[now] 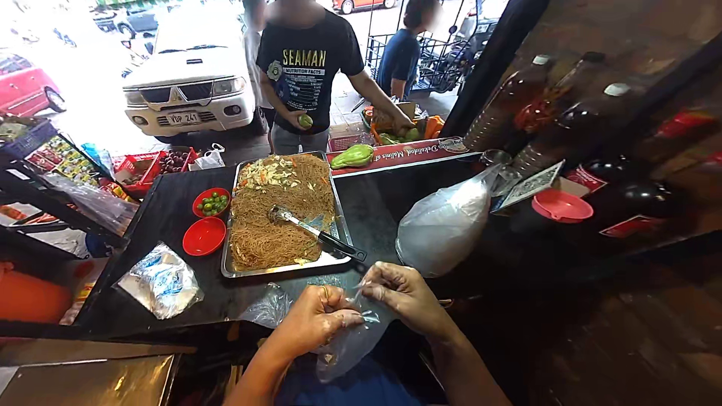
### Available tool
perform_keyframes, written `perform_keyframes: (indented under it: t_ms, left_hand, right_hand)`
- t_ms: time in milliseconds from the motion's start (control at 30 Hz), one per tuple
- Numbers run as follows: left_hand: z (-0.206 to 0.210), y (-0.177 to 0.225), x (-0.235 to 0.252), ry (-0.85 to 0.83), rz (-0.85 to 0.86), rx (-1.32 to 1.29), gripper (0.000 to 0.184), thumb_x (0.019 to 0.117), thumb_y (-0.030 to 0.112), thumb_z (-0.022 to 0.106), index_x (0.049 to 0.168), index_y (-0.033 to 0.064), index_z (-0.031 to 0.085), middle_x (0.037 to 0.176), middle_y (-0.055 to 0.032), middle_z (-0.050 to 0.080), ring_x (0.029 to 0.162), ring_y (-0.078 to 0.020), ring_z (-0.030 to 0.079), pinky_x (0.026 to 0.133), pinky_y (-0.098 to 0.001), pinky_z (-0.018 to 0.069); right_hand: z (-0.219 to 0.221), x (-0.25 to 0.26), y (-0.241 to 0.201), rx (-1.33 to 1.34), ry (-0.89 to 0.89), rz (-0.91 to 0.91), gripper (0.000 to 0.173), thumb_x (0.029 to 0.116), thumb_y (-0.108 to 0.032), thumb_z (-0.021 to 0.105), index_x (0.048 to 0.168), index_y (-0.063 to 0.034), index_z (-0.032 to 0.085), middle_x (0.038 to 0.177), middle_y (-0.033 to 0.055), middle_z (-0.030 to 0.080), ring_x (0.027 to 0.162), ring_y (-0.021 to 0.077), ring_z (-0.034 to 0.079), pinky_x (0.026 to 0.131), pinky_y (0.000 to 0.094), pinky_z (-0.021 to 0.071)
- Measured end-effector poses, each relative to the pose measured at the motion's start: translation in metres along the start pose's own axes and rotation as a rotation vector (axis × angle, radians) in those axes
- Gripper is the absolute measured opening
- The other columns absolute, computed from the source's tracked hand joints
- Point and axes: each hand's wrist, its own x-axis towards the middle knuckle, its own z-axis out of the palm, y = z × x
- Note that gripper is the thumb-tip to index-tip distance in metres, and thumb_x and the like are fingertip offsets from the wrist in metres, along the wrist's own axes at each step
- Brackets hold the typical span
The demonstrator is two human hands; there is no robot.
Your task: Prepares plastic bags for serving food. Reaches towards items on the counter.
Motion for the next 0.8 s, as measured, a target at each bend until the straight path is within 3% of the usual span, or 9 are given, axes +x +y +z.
perform_keyframes:
  t_ms: [67, 100, 233, 333, 433, 500, 567, 633, 800]
  left_hand:
    - [-0.004, 0.001, -0.001, -0.053, -0.003, -0.054, 0.006, 0.0946, 0.008, 0.068, 0.096, 0.0048, 0.073, 0.082, 0.0059, 0.070, 0.067, 0.0038, 0.059, 0.061, -0.0151, 0.0487]
    - [-0.005, 0.001, -0.001, -0.057, 0.000, -0.096, 0.005, 0.0935, 0.006, 0.068, 0.095, 0.0055, 0.073, 0.083, 0.0062, 0.071, 0.069, 0.0034, 0.061, 0.062, -0.0156, 0.0505]
    - [0.000, -0.005, 0.001, -0.026, -0.009, -0.322, 0.013, 0.0860, 0.006, 0.076, 0.078, 0.0131, 0.068, 0.071, 0.0076, 0.068, 0.064, 0.0005, 0.062, 0.060, -0.0181, 0.0513]
    - [0.003, -0.012, 0.003, -0.016, -0.028, -0.464, 0.021, 0.0850, 0.011, 0.077, 0.069, 0.0161, 0.065, 0.066, 0.0084, 0.064, 0.060, 0.0011, 0.059, 0.058, -0.0174, 0.0485]
    - [0.004, -0.017, 0.004, -0.037, 0.020, -0.539, 0.026, 0.0875, 0.015, 0.077, 0.066, 0.0180, 0.063, 0.065, 0.0102, 0.062, 0.060, 0.0026, 0.056, 0.057, -0.0162, 0.0464]
    - [0.006, -0.018, 0.003, -0.025, 0.026, -0.571, 0.028, 0.0889, 0.014, 0.075, 0.064, 0.0178, 0.062, 0.066, 0.0093, 0.063, 0.060, 0.0018, 0.057, 0.058, -0.0175, 0.0472]
    - [0.007, -0.016, 0.001, 0.002, 0.016, -0.577, 0.028, 0.0908, 0.019, 0.074, 0.065, 0.0184, 0.063, 0.067, 0.0098, 0.063, 0.062, 0.0018, 0.057, 0.060, -0.0180, 0.0475]
    - [0.007, -0.015, 0.001, 0.016, 0.010, -0.587, 0.027, 0.0911, 0.025, 0.076, 0.067, 0.0196, 0.064, 0.068, 0.0101, 0.063, 0.064, 0.0020, 0.058, 0.061, -0.0179, 0.0486]
    - [-0.001, -0.016, -0.002, -0.042, -0.007, -0.665, 0.005, 0.0940, 0.010, 0.066, 0.093, 0.0141, 0.070, 0.084, 0.0055, 0.068, 0.076, -0.0025, 0.064, 0.070, -0.0213, 0.0535]
  right_hand:
    - [0.001, 0.000, 0.002, -0.022, 0.073, -0.001, 0.016, 0.0978, -0.020, 0.068, 0.086, -0.0095, 0.071, 0.076, -0.0077, 0.067, 0.066, -0.0030, 0.061, 0.062, 0.0145, 0.0524]
    - [0.001, 0.001, 0.004, -0.034, 0.088, -0.015, 0.019, 0.0985, -0.023, 0.067, 0.085, -0.0106, 0.073, 0.078, -0.0081, 0.067, 0.070, -0.0029, 0.062, 0.065, 0.0147, 0.0535]
    - [0.006, 0.005, 0.009, 0.054, 0.066, -0.112, 0.020, 0.1008, -0.025, 0.066, 0.098, -0.0108, 0.079, 0.103, 0.0018, 0.075, 0.101, 0.0108, 0.069, 0.092, 0.0271, 0.0579]
    - [0.012, 0.008, 0.009, 0.200, 0.053, -0.147, 0.020, 0.1000, -0.026, 0.068, 0.106, -0.0121, 0.080, 0.106, 0.0031, 0.076, 0.102, 0.0118, 0.070, 0.091, 0.0270, 0.0590]
    - [0.014, 0.011, 0.008, 0.309, -0.073, -0.120, 0.034, 0.0969, -0.036, 0.071, 0.121, -0.0117, 0.074, 0.114, 0.0051, 0.075, 0.106, 0.0141, 0.070, 0.094, 0.0296, 0.0581]
    - [0.015, 0.011, 0.006, 0.377, -0.171, -0.056, 0.040, 0.0922, -0.025, 0.077, 0.129, -0.0106, 0.070, 0.117, 0.0064, 0.074, 0.106, 0.0150, 0.070, 0.094, 0.0309, 0.0588]
    - [0.016, 0.011, 0.006, 0.355, -0.190, -0.026, 0.031, 0.0902, -0.009, 0.077, 0.121, -0.0075, 0.073, 0.112, 0.0060, 0.074, 0.099, 0.0130, 0.072, 0.089, 0.0295, 0.0612]
    - [0.019, 0.011, 0.007, 0.242, -0.119, -0.022, 0.018, 0.0904, -0.005, 0.075, 0.108, -0.0052, 0.076, 0.103, 0.0034, 0.074, 0.089, 0.0086, 0.071, 0.081, 0.0248, 0.0618]
    - [0.025, 0.014, 0.010, 0.063, 0.063, -0.016, 0.008, 0.0966, -0.013, 0.069, 0.097, -0.0057, 0.073, 0.089, -0.0028, 0.073, 0.077, 0.0013, 0.067, 0.071, 0.0181, 0.0575]
